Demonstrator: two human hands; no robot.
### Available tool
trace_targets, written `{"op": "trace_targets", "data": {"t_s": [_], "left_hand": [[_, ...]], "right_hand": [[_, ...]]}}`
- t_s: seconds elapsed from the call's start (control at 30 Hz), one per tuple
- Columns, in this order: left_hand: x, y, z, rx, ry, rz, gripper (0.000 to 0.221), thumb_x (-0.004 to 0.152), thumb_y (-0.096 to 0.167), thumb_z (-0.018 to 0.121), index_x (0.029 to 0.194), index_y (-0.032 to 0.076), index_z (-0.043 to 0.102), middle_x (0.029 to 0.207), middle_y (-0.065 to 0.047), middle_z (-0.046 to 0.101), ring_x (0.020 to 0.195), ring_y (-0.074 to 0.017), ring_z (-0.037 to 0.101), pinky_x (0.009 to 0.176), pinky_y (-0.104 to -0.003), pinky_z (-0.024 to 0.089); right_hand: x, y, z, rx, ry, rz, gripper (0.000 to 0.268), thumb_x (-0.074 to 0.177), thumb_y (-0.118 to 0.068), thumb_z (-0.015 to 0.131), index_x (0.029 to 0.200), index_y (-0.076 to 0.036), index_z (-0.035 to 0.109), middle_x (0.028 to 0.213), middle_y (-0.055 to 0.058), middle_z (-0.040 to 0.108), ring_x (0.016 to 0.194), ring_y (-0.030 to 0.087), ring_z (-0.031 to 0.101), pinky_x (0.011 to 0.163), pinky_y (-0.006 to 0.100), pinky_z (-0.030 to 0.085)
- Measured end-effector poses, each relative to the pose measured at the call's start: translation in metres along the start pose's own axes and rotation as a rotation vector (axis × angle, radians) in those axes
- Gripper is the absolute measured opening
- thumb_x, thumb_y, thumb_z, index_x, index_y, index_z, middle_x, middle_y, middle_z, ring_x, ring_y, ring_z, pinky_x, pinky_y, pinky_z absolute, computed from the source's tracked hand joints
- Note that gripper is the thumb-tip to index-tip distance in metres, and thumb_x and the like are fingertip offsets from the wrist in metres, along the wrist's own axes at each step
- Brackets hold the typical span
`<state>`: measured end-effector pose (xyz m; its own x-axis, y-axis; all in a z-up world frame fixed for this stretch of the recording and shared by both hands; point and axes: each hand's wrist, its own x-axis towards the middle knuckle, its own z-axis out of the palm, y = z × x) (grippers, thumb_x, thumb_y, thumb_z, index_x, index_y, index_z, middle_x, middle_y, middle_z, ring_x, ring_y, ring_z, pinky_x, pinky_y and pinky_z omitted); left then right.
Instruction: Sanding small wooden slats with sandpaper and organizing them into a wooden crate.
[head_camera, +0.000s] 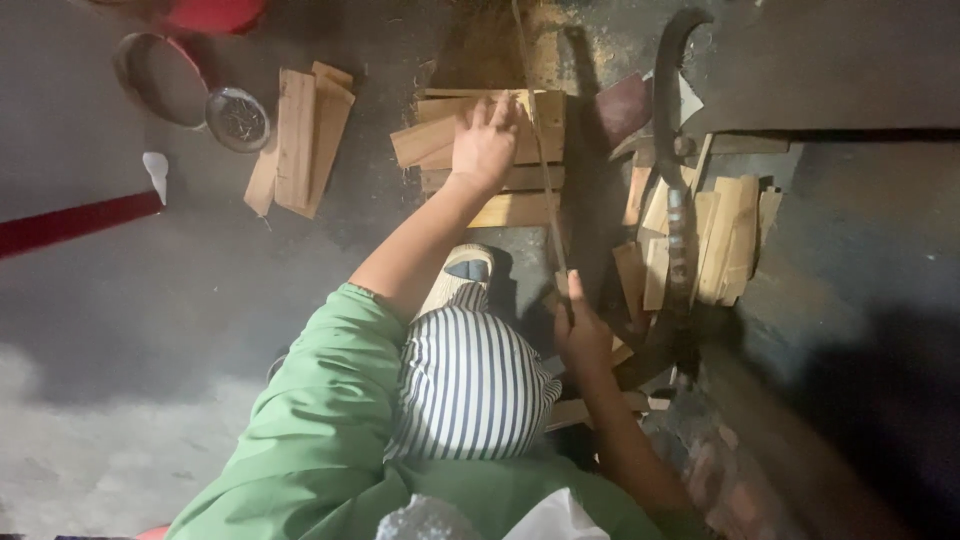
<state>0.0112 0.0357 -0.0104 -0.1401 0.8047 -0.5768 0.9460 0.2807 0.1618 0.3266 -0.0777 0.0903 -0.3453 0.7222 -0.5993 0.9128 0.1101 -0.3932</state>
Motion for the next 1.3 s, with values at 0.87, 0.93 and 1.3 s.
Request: {"op": "trace_targets", "data": {"t_s": [0.87, 0.93, 1.3], "left_hand": [[-0.002, 0.007, 0.0, -0.039, -0.051, -0.05, 0.072, 0.096, -0.002, 0.048, 0.163, 0.013, 0.025, 0.172, -0.01, 0.006, 0.155, -0.043, 0.013, 0.119, -0.073, 0.011], [0.003, 0.006, 0.001, -0.044, -0.041, -0.04, 0.073, 0.096, -0.005, 0.048, 0.163, 0.013, 0.024, 0.172, -0.011, 0.007, 0.155, -0.0442, 0.014, 0.118, -0.075, 0.012], [-0.007, -0.008, 0.004, -0.071, -0.1, -0.042, 0.087, 0.095, -0.009, 0.049, 0.166, 0.026, 0.014, 0.173, -0.009, -0.001, 0.159, -0.0334, 0.01, 0.127, -0.056, 0.005]], "right_hand": [[-0.005, 0.003, -0.021, 0.01, -0.148, 0.196, 0.064, 0.101, -0.043, 0.046, 0.162, -0.044, 0.028, 0.109, 0.018, 0.074, 0.097, 0.035, 0.069, 0.08, 0.048, 0.051], [-0.007, 0.025, -0.011, 0.077, -0.014, 0.053, 0.061, 0.101, -0.036, 0.053, 0.159, -0.037, 0.037, 0.085, 0.011, 0.062, 0.076, 0.028, 0.058, 0.068, 0.044, 0.046], [0.035, 0.058, 0.0, -0.13, 0.297, 0.111, 0.062, 0.1, -0.03, 0.056, 0.16, -0.025, 0.044, 0.066, 0.013, 0.059, 0.059, 0.03, 0.056, 0.056, 0.044, 0.043]]}}
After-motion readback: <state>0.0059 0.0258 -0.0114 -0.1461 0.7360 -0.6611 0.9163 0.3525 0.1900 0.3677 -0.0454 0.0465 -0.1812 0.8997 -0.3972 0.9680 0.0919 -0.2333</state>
